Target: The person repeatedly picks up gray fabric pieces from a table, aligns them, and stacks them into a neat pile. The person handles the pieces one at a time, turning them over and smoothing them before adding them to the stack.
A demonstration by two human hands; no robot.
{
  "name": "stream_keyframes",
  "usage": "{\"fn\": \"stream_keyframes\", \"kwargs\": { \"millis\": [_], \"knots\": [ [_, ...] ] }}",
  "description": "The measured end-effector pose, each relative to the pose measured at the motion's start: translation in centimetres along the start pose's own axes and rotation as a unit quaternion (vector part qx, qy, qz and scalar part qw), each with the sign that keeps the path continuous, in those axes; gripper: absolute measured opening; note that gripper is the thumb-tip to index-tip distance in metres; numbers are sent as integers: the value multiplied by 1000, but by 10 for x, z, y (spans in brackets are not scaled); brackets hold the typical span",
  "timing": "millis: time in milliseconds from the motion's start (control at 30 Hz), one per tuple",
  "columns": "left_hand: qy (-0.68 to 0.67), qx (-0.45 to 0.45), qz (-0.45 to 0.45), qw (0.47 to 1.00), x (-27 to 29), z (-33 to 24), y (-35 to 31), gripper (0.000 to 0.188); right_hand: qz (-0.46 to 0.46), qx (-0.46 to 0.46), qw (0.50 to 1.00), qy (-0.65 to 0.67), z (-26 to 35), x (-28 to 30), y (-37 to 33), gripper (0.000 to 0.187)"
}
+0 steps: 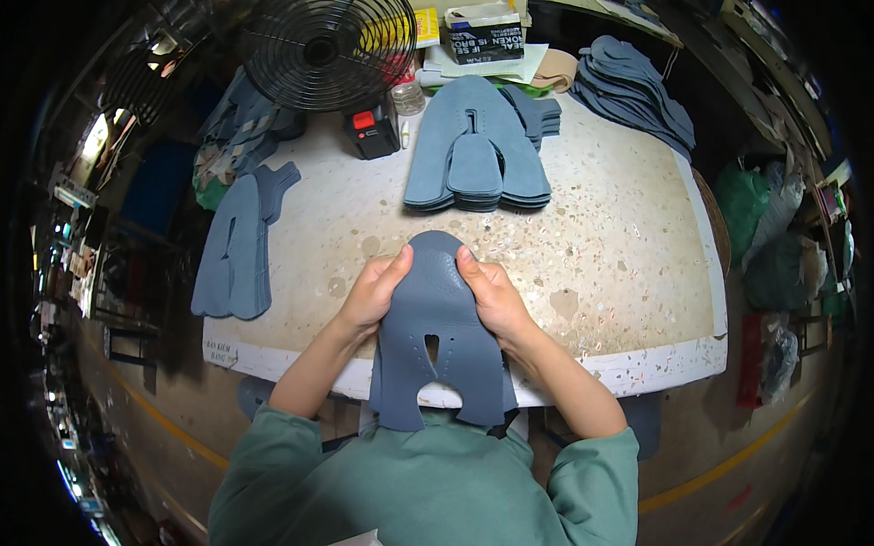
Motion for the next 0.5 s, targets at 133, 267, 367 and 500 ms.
{"fn": "stream_keyframes", "kwargs": {
  "millis": [133,267,367,500],
  "knots": [
    [25,33,18,999,4,-4,4,36,19,17,998,-49,2,5,9,37],
    [117,-15,-4,993,14,-12,12,26,46,57,976,-204,12,4,22,25],
    [226,-131,-40,964,9,-15,10,24,54,102,917,-383,24,-4,35,25],
    [319,-214,-92,919,8,-17,7,28,118,182,816,-536,38,-21,47,19]
  ]
}}
Point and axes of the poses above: each hand's wrist, its own y-axis towards the middle knuckle, its own x-axis out of the back of the hand, z = x × y, the point moved 5 cm from there along y, towards the middle knuckle, and after that the axes turned 2 degrees about -x, right-handed, at the moved point
